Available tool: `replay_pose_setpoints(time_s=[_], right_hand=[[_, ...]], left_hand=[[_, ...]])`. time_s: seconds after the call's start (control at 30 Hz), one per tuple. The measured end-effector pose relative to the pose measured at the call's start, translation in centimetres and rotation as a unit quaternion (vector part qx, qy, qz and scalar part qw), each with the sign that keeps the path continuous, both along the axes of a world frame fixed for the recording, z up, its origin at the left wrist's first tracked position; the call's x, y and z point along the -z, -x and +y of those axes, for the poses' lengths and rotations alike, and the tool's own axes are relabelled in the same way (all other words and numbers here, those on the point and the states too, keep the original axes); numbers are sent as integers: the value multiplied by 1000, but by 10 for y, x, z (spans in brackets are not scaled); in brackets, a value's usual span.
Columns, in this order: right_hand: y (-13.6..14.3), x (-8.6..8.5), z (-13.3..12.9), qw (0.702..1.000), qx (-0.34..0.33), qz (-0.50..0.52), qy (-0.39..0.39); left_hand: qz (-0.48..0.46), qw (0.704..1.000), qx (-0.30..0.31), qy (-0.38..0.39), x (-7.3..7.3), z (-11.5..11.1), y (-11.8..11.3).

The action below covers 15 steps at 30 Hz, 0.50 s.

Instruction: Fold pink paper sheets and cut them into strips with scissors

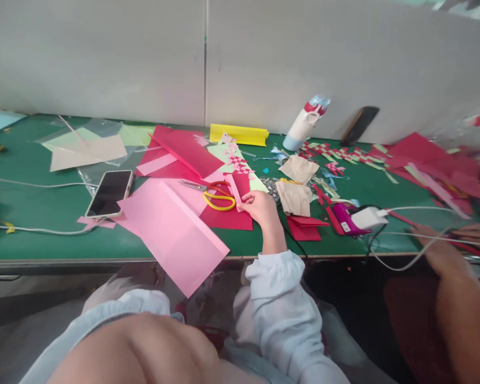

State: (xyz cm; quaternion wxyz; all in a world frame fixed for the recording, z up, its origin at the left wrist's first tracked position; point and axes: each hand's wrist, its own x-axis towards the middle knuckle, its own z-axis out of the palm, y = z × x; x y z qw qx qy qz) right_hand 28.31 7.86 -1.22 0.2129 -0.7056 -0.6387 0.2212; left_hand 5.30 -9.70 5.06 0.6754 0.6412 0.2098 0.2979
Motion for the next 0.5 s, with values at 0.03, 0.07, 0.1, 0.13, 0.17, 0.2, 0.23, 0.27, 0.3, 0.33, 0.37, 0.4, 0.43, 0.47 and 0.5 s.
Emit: replay_pose_setpoints(time_s=[0.03, 0.07, 0.1, 0.13, 0.17, 0.2, 0.23, 0.27, 0.3, 0.33, 0.37, 0.4, 0.43, 0.47, 0.5], right_hand=[[0, -2, -1, 1000, 1, 0, -7], [0, -4, -3, 1000, 0, 1, -16], [1, -6, -6, 1000, -2, 4, -27], [4, -8, -8, 999, -6, 11, -38], [7, -11, -11, 999, -15, 18, -48], [12, -14, -15, 998, -29, 27, -52], [17, -16, -18, 997, -49, 30, -53], [24, -19, -22, 996, -73, 28, -50], [31, -20, -26, 994, -100, 22, -44], [39, -21, -30, 992, -119, 13, -35], [47, -22, -33, 991, -133, 1, -25], [55, -22, -37, 989, -145, -16, -13], [61, -21, -40, 987, -157, -32, -3], [68, -19, -42, 984, -170, -48, 4], [73, -17, -44, 981, -182, -61, 7]], left_hand=[[-14, 1000, 7, -9, -10, 1, 6], [-48, 998, 10, -28, -20, 2, 12], [-83, 995, -1, -49, -30, 4, 18], [-102, 993, -7, -67, -39, 6, 24], [-65, 994, -45, -71, -45, 10, 29], [4, 996, -17, -83, -48, 15, 33], [66, 993, -30, -91, -49, 21, 37], [120, 987, -44, -96, -48, 27, 39], [165, 978, -80, -96, -44, 33, 41], [202, 966, -128, -94, -38, 40, 42], [224, 956, -165, -94, -32, 46, 43], [237, 947, -197, -96, -25, 52, 44], [243, 941, -217, -98, -19, 57, 46], [243, 938, -227, -101, -13, 61, 47], [246, 935, -237, -98, -8, 65, 50]])
